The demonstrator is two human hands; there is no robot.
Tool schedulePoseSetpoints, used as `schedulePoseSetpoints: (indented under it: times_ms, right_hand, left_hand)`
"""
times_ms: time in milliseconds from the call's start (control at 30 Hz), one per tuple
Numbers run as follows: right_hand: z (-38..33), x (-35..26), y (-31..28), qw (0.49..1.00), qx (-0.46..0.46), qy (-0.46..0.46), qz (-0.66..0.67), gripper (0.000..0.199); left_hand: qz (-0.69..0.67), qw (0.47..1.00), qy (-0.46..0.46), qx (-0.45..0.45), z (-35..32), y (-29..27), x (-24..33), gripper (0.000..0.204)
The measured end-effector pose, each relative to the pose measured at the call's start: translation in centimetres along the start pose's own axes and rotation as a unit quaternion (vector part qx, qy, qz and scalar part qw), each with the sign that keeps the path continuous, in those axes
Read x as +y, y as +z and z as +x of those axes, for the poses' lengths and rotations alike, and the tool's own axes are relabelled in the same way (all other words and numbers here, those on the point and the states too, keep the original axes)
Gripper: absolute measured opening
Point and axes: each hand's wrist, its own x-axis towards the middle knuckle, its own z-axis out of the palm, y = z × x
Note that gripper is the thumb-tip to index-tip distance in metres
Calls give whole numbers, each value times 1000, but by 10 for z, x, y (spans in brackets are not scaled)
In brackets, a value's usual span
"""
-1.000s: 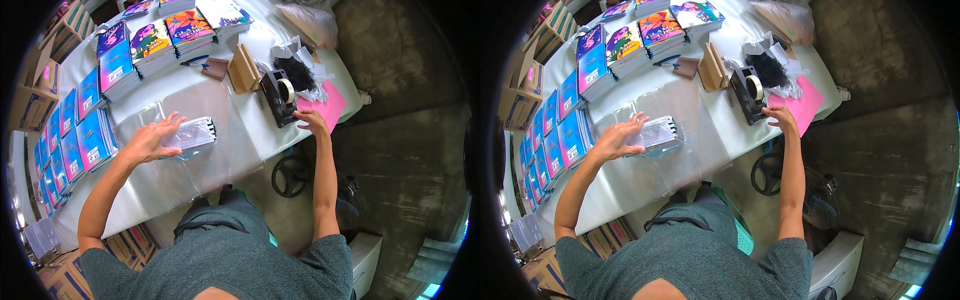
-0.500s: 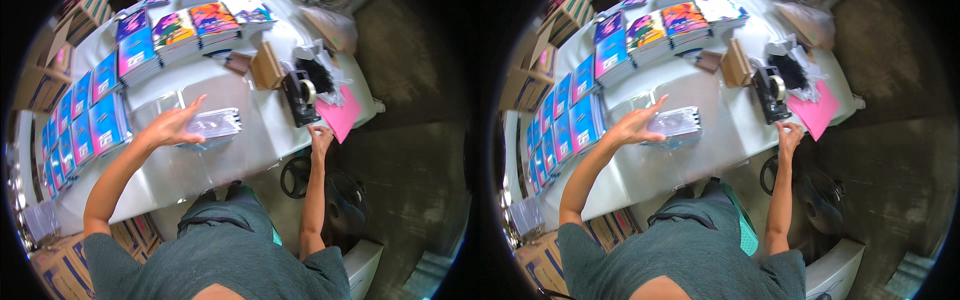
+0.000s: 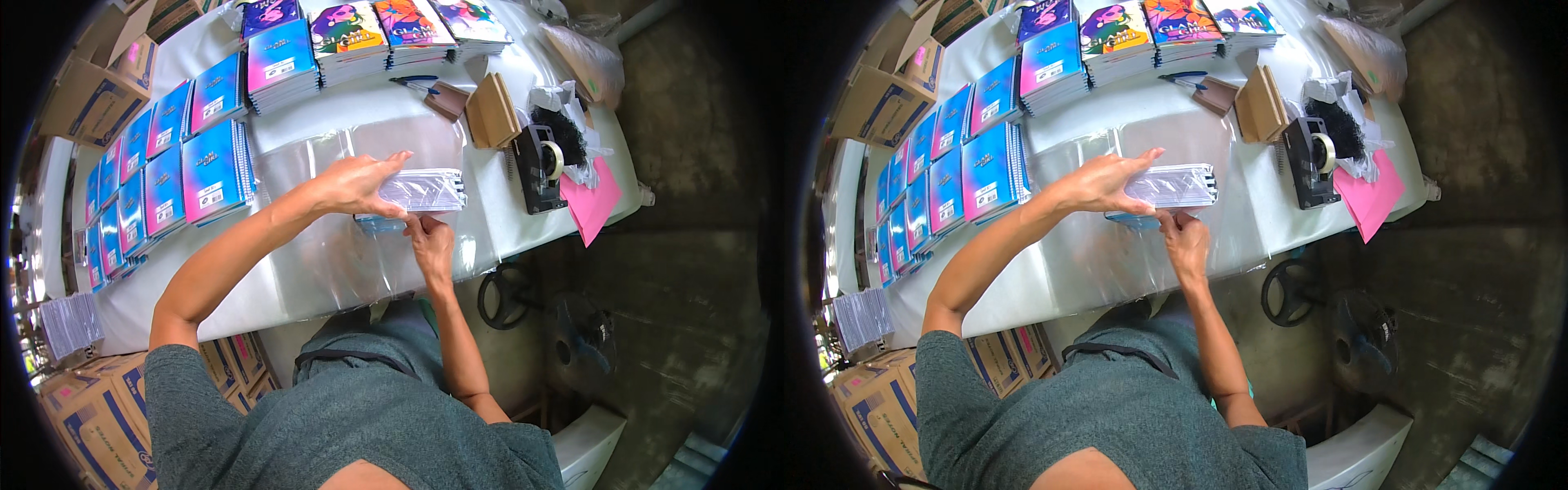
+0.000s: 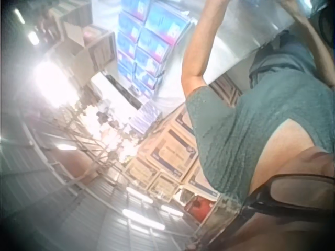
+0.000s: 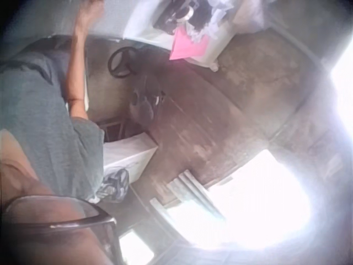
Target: The person stacks spiral notebooks, places them into a plastic sleeve, and seals the sleeve with tape.
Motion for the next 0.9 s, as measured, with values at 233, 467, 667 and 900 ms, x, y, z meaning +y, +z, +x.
schedulePoseSetpoints:
  times_ms: [233, 467, 667, 900]
  right_hand:
    - [18, 99, -73, 844, -221, 268, 409, 39]
    - [46, 82, -63, 860, -353, 256, 264, 39]
    - [36, 41, -7, 813, -436, 177, 342, 41]
    - [-21, -108, 198, 761, -532, 128, 349, 55]
  left_hand:
    - [-594, 768, -158, 180, -75, 87, 3, 84]
    - [-896, 382, -151, 170, -102, 208, 19, 61]
    - [-835, 479, -62, 265, -177, 157, 19, 76]
    - [-689, 433, -58, 578, -366, 141, 4, 81]
